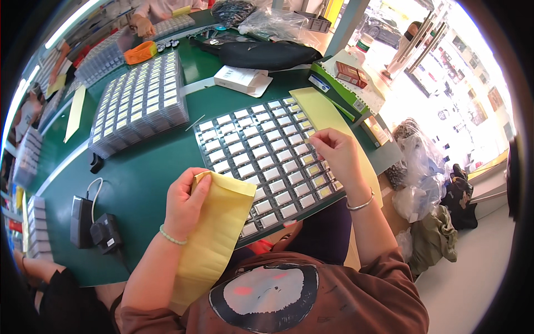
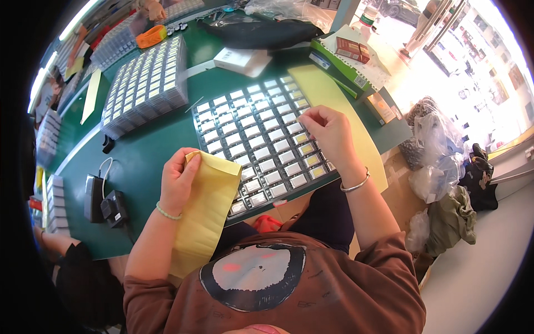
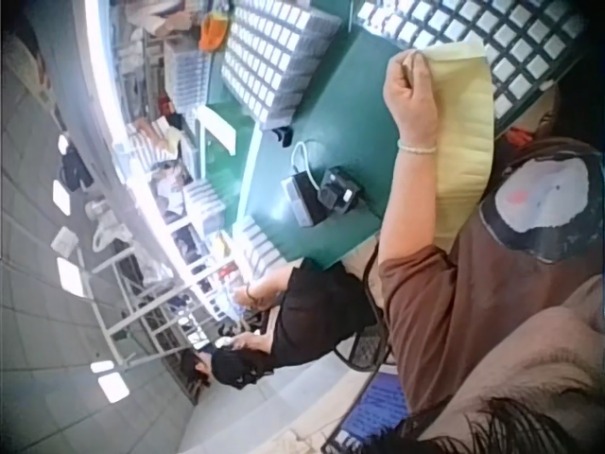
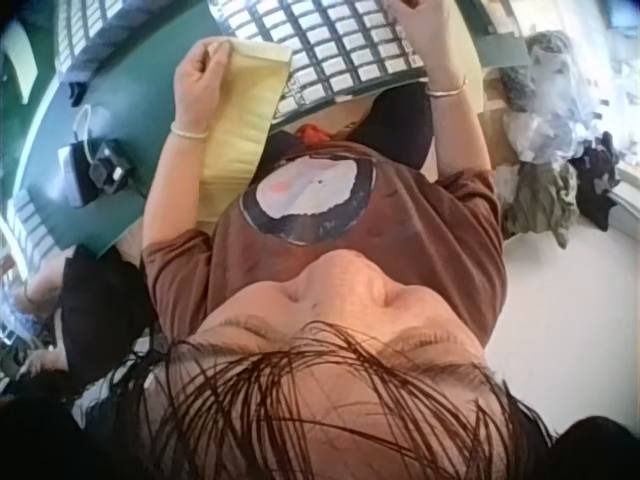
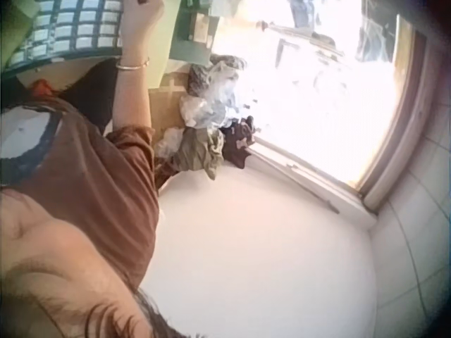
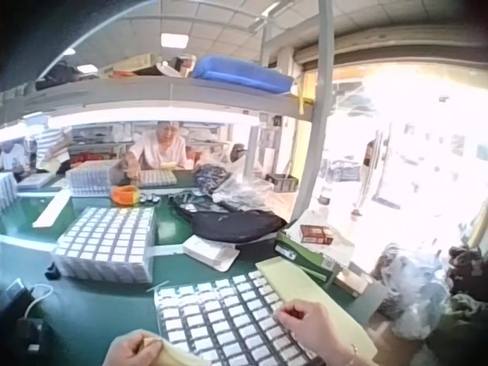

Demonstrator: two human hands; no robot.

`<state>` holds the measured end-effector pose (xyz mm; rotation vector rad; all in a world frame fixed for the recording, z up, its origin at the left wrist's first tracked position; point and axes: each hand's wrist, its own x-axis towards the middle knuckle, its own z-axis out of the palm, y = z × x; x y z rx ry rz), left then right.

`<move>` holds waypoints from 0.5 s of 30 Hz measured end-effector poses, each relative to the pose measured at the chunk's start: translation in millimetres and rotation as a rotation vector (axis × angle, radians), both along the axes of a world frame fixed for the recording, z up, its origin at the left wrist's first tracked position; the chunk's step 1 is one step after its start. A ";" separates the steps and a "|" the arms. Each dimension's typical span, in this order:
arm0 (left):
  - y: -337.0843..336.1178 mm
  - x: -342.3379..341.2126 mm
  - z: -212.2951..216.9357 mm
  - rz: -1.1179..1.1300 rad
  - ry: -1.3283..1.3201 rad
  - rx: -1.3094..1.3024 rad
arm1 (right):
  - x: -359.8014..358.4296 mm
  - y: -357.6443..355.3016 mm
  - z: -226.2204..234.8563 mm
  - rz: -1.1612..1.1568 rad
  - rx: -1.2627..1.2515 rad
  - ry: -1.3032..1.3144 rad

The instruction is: The person sits at a green workbench and repeatedly picks small white rectangular components from a yellow paper strip. They place each component into a designated slot on a large green circuit board grid. The person continues this repetitive assembly process throughout the clip.

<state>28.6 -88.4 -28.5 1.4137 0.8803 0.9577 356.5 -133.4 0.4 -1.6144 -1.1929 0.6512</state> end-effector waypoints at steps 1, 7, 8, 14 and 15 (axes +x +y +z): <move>0.5 0.2 -0.8 -0.003 0.000 0.008 | 2.3 0.1 -4.0 0.011 -0.035 -0.005; 2.2 -3.1 -1.9 -0.007 0.047 0.019 | 2.7 6.6 -5.3 0.095 -0.075 -0.115; 2.2 -2.6 -2.2 -0.004 0.042 0.019 | 4.9 7.3 -4.7 0.102 -0.092 -0.131; 1.5 -1.8 -2.2 0.005 0.042 0.025 | 6.6 6.4 -2.5 0.120 -0.135 -0.116; 1.4 -1.7 -2.3 0.006 0.042 0.024 | 5.9 6.0 -1.7 0.118 -0.141 -0.124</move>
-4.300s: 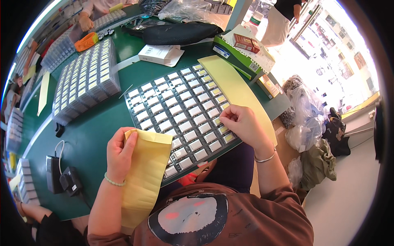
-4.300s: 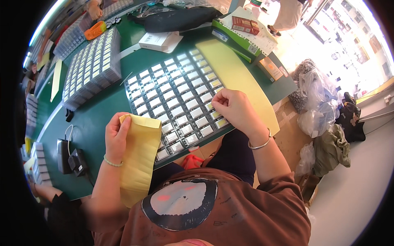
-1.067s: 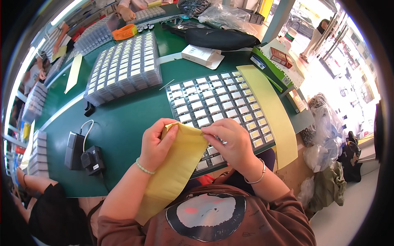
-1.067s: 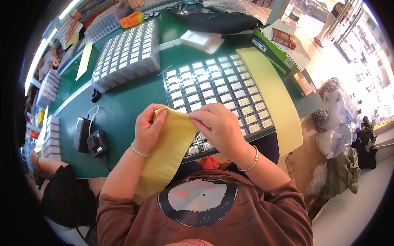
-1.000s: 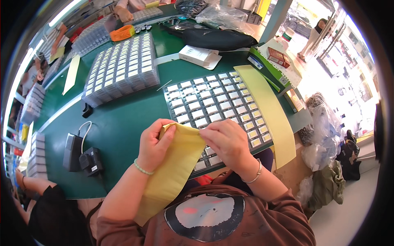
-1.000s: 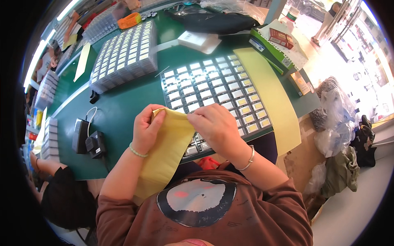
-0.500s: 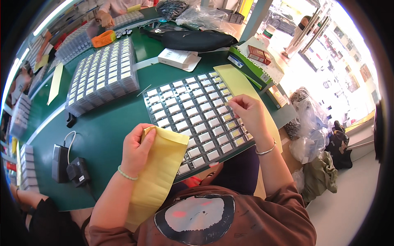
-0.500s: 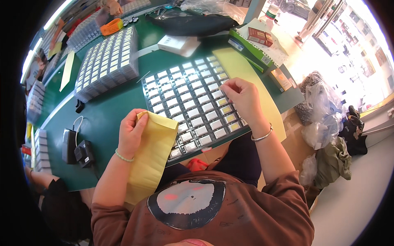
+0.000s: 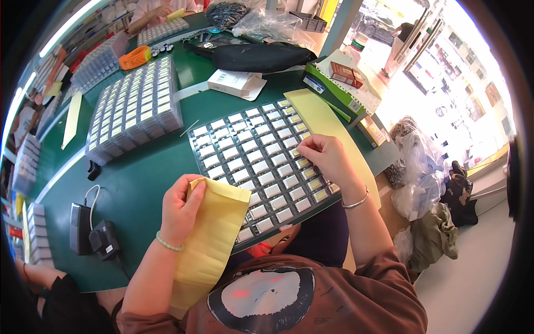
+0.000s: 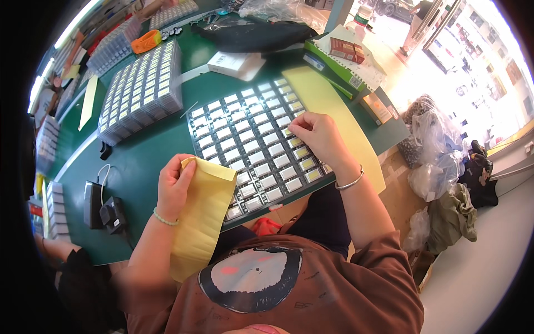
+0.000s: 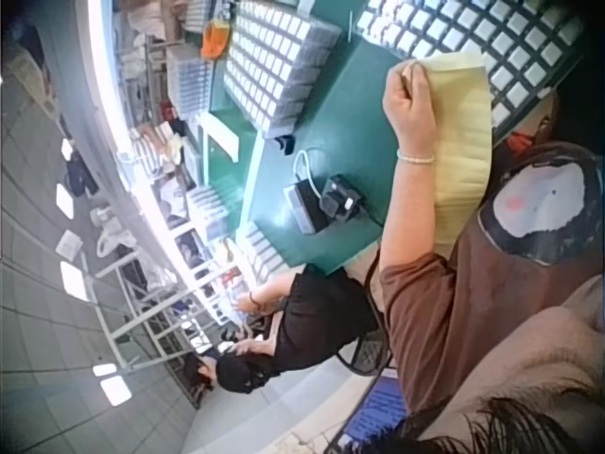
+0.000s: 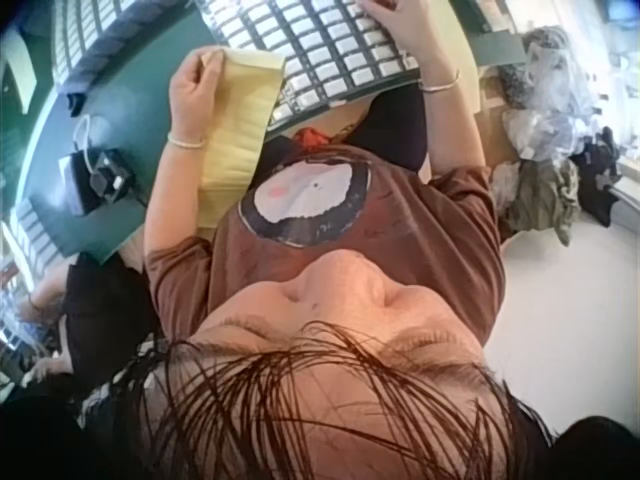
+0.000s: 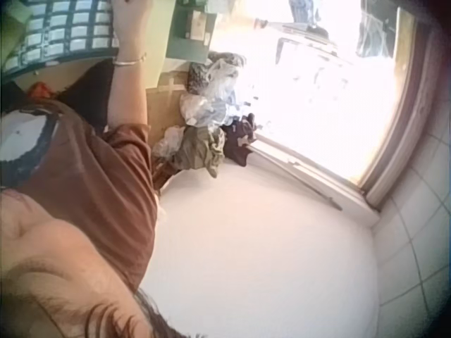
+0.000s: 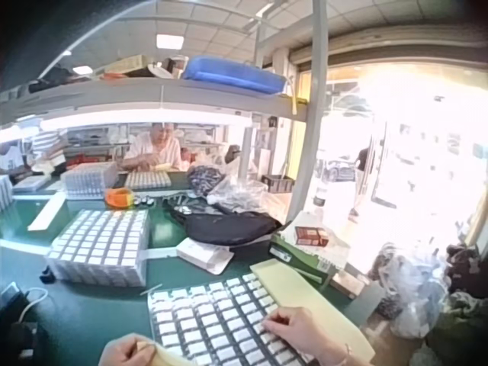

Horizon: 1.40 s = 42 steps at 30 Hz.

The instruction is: The person sits at a green workbench and repeatedly picks small white rectangular components from a yellow paper strip. They place each component into a designated slot on a large green circuit board grid. The person continues this repetitive assembly process throughout the clip.

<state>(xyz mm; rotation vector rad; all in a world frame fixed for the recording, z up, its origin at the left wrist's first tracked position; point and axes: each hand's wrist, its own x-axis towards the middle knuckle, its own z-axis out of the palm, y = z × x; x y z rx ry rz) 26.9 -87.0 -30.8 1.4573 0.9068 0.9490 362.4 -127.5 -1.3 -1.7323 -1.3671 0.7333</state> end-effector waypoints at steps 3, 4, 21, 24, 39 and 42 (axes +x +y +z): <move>-0.7 0.7 2.5 -0.004 0.001 0.002 | 0.4 0.5 -3.7 -0.005 0.018 -0.013; -0.8 1.1 3.2 -0.006 0.002 0.003 | 0.0 0.3 -3.6 -0.009 0.022 -0.011; -0.8 0.2 4.8 0.003 0.055 0.067 | -16.6 -4.5 -3.2 -0.229 0.134 -0.185; -1.4 -2.0 -0.6 0.008 0.023 0.039 | -13.6 -4.0 -17.8 -0.068 0.323 -0.408; -5.1 1.9 4.6 0.045 0.091 0.197 | -81.3 -29.5 17.2 0.408 0.371 -0.101; -4.7 0.5 3.0 -0.006 0.030 0.161 | -92.1 -30.1 10.6 0.406 0.362 -0.070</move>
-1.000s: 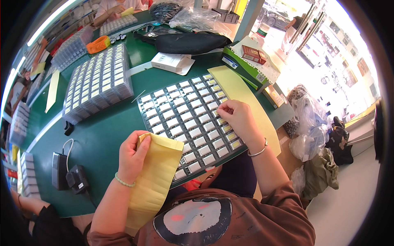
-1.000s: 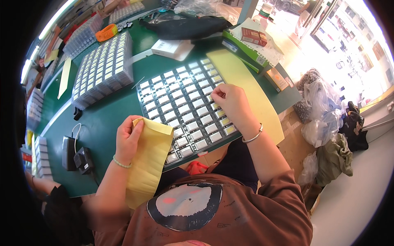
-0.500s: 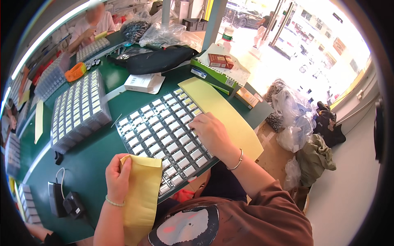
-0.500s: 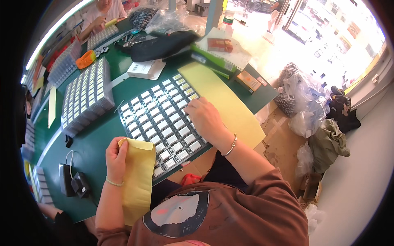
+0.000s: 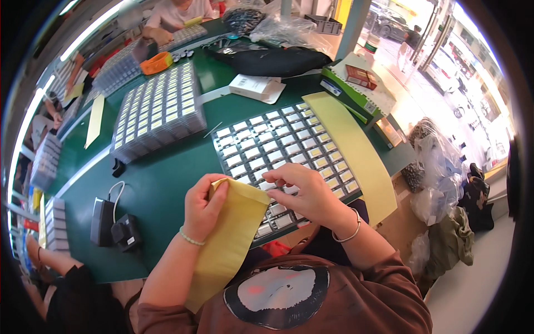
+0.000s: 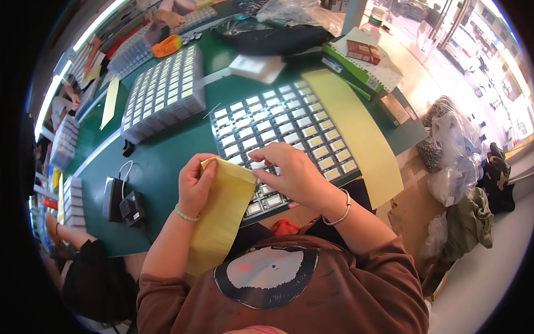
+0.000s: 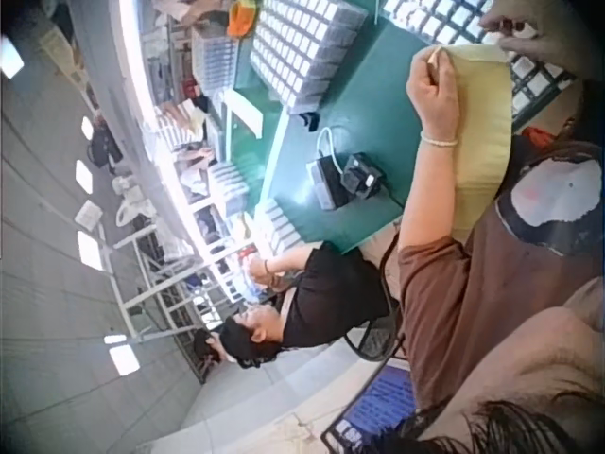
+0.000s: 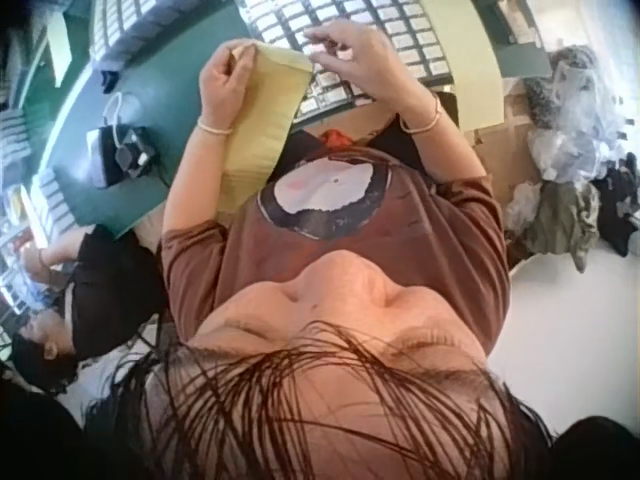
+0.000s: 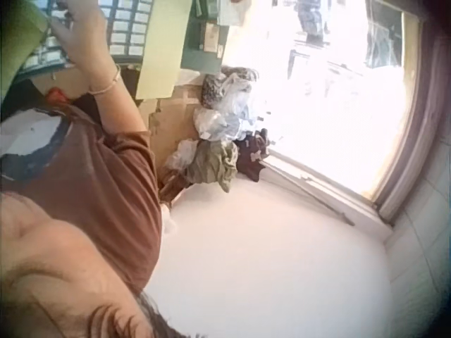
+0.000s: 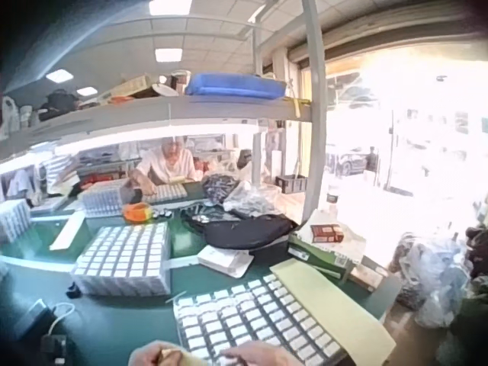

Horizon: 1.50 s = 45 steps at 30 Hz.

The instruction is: The person sits at a green workbench and repeatedly picks small white rectangular components from a yellow paper strip. They place each component into a designated slot on a large green circuit board grid. The person continues this repetitive assembly process throughout the clip.

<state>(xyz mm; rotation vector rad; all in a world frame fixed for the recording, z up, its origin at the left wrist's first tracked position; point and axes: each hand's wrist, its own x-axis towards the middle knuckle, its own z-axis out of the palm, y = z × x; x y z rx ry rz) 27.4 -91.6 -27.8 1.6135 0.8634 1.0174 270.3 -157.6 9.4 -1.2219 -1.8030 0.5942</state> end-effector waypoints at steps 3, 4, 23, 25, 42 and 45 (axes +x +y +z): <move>-1.3 -5.3 -0.2 -0.033 -0.013 -0.016 | -6.7 0.9 4.2 0.047 -0.107 0.042; -2.0 -7.0 -0.1 -0.034 -0.011 -0.008 | -9.5 1.0 5.7 0.053 -0.105 0.042; 7.1 -3.7 -1.6 0.023 -0.073 -0.197 | -12.6 -5.7 -11.1 -0.022 0.519 -0.406; 7.1 -3.0 -2.7 0.022 -0.076 -0.196 | -11.7 -5.6 -10.8 -0.030 0.571 -0.421; 5.1 -1.1 -2.1 -0.010 -0.082 -0.173 | 72.1 14.2 8.9 -0.449 0.093 0.148; 3.3 -2.4 -0.7 -0.009 -0.075 -0.183 | 85.8 22.6 -0.2 -0.494 -0.001 0.145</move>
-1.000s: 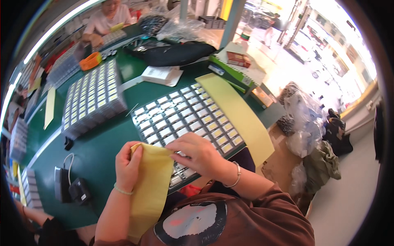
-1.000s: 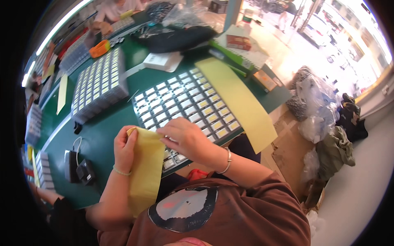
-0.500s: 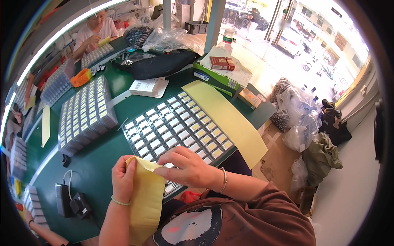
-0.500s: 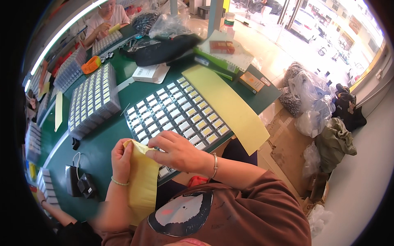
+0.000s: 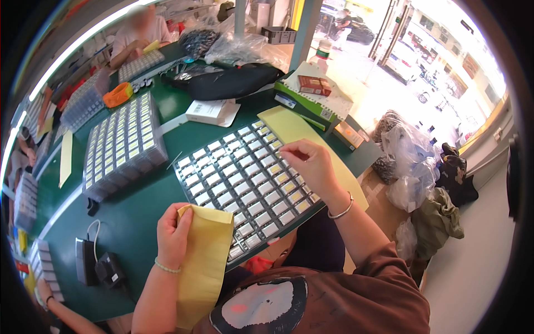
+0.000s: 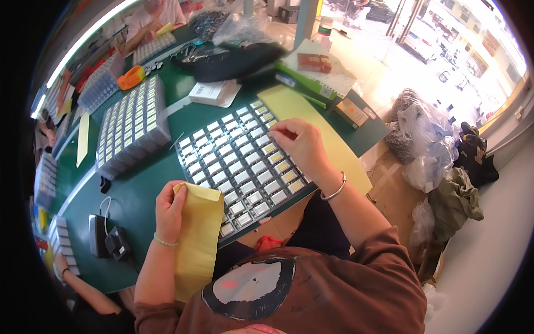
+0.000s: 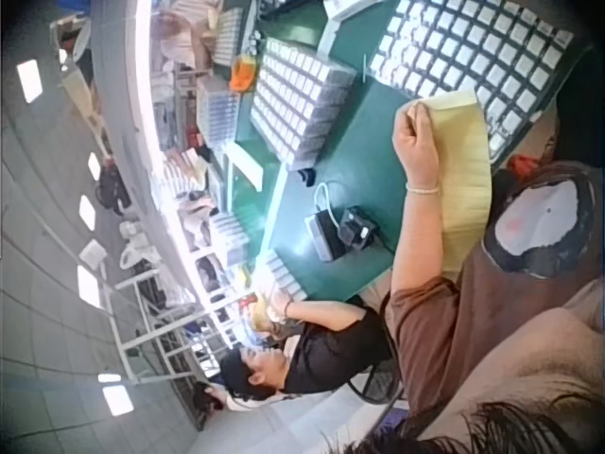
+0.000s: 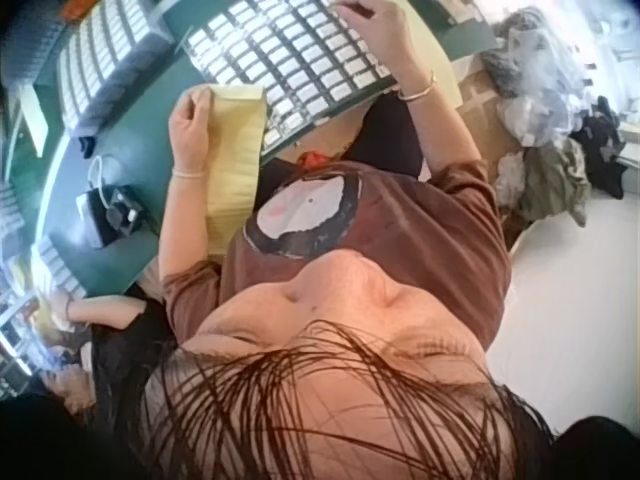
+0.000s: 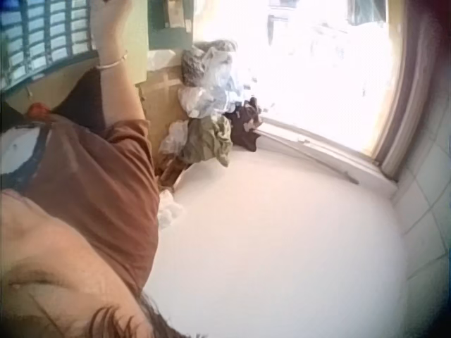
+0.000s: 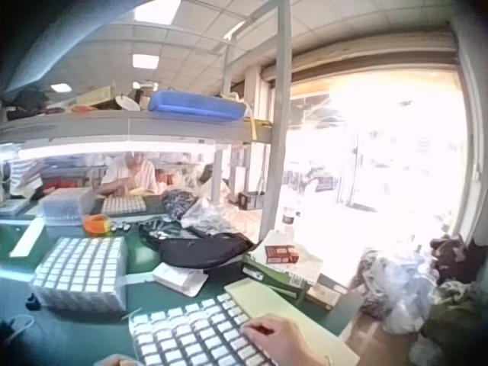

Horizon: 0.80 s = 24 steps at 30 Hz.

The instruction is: The person sits at a green workbench and repeatedly picks small white rectangular components from a yellow paper strip. They place each component into a designated slot on a large green circuit board grid. The person continues this repetitive assembly process throughout the clip.

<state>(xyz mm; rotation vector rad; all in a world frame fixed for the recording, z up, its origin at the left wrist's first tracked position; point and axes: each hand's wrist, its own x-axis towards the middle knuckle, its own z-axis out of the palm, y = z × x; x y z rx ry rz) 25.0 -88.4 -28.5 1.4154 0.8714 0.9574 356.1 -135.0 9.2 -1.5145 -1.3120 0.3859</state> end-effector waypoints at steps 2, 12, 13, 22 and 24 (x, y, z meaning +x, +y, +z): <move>3.8 2.3 -0.4 0.001 0.011 0.010 | 6.0 7.8 -5.5 -0.004 -0.033 0.059; 3.1 -0.7 -4.1 -0.005 -0.003 -0.006 | 4.0 30.1 -21.8 0.041 -0.183 0.007; 3.1 -0.8 -4.2 -0.009 -0.004 -0.005 | 3.2 30.3 -23.5 0.054 -0.178 -0.006; 2.6 0.3 -3.4 -0.020 0.016 0.001 | 1.8 28.6 -27.6 0.066 -0.178 0.013; 3.0 1.1 -3.1 -0.024 0.016 -0.002 | 2.6 27.8 -29.4 0.067 -0.159 0.006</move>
